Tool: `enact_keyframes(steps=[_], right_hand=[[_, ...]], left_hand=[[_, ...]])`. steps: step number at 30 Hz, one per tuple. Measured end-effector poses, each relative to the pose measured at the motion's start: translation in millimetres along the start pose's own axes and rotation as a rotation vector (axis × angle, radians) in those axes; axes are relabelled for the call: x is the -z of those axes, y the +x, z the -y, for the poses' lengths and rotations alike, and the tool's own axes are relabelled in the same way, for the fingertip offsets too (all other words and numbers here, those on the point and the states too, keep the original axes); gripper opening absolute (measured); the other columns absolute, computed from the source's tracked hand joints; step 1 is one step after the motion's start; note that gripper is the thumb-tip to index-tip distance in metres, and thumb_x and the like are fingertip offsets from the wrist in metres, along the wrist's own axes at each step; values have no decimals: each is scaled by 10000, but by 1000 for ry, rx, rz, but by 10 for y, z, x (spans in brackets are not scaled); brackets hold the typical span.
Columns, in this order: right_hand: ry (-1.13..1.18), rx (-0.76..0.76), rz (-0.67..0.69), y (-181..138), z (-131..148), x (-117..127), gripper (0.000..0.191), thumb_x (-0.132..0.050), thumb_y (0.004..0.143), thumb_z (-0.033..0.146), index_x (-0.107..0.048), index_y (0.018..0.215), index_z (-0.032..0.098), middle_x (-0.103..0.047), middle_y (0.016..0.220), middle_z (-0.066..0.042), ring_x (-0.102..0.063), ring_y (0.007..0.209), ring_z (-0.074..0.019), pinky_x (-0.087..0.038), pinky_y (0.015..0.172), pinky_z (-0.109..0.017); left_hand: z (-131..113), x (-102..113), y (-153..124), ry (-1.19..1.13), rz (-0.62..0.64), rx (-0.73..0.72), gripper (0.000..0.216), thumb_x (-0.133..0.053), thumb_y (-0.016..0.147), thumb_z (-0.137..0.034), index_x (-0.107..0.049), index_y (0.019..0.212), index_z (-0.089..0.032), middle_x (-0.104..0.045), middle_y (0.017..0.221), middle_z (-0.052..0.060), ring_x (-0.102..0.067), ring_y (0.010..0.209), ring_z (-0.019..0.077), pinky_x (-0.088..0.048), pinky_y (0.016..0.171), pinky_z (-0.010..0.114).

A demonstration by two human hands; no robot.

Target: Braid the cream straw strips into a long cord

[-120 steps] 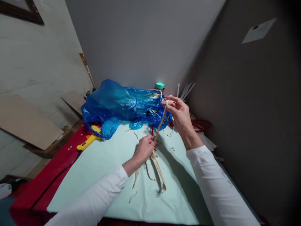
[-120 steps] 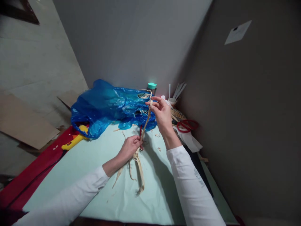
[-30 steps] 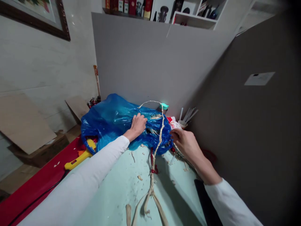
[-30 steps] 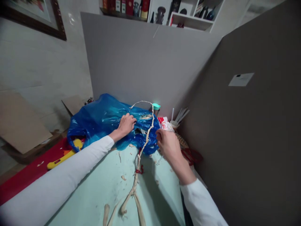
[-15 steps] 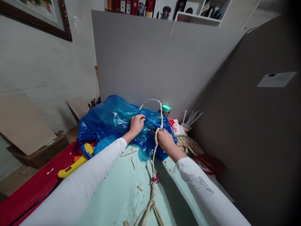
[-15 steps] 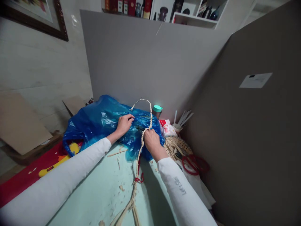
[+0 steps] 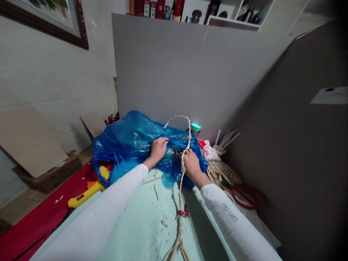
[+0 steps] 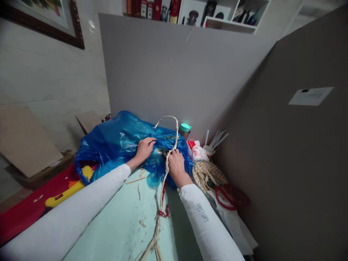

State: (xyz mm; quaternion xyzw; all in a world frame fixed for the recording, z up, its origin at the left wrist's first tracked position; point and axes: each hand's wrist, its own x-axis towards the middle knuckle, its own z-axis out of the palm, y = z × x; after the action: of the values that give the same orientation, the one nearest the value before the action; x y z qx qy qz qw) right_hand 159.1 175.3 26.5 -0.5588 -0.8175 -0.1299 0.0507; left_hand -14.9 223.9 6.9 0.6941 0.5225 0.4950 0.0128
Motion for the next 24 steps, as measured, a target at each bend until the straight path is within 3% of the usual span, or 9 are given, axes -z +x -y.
enact_keyframes(steps=[3,8,13,18,24], right_hand=[[8,3,-14,15,-5,4,231,-423,958,221,-619,1073,182,-629,1107,-132,-512,1070,-254,-385,796,-325],[19,-10,-18,27,1,-25,216,-410,959,209,-580,1084,162,-649,894,-111,-582,865,-229,-369,695,-306],[32,12,-76,21,48,-44,270,-383,964,193,-585,1140,159,-636,990,-137,-555,966,-262,-379,774,-332],[83,146,-149,36,120,15,373,-373,969,193,-556,1293,214,-582,1190,-129,-486,1081,-254,-370,905,-331],[165,202,-189,77,96,1,375,-381,961,184,-598,1263,222,-575,1131,-115,-487,1041,-236,-392,918,-324]], left_hand=[[53,-44,-30,-22,-27,-9,249,-485,902,-143,-709,1006,-169,-729,1013,84,-662,946,205,-495,878,311],[81,-84,-95,-52,-33,-17,265,-468,913,-148,-695,1047,-182,-717,1024,91,-643,990,213,-481,914,335],[44,-25,-73,-96,-26,54,248,-495,893,-148,-712,1002,-198,-731,1047,70,-657,996,203,-485,932,324],[68,82,57,-150,54,133,230,-531,861,-160,-731,973,-180,-760,975,52,-693,895,186,-526,845,291],[121,139,135,-135,175,131,246,-524,847,-142,-740,957,-181,-764,967,40,-696,900,188,-533,830,289]])
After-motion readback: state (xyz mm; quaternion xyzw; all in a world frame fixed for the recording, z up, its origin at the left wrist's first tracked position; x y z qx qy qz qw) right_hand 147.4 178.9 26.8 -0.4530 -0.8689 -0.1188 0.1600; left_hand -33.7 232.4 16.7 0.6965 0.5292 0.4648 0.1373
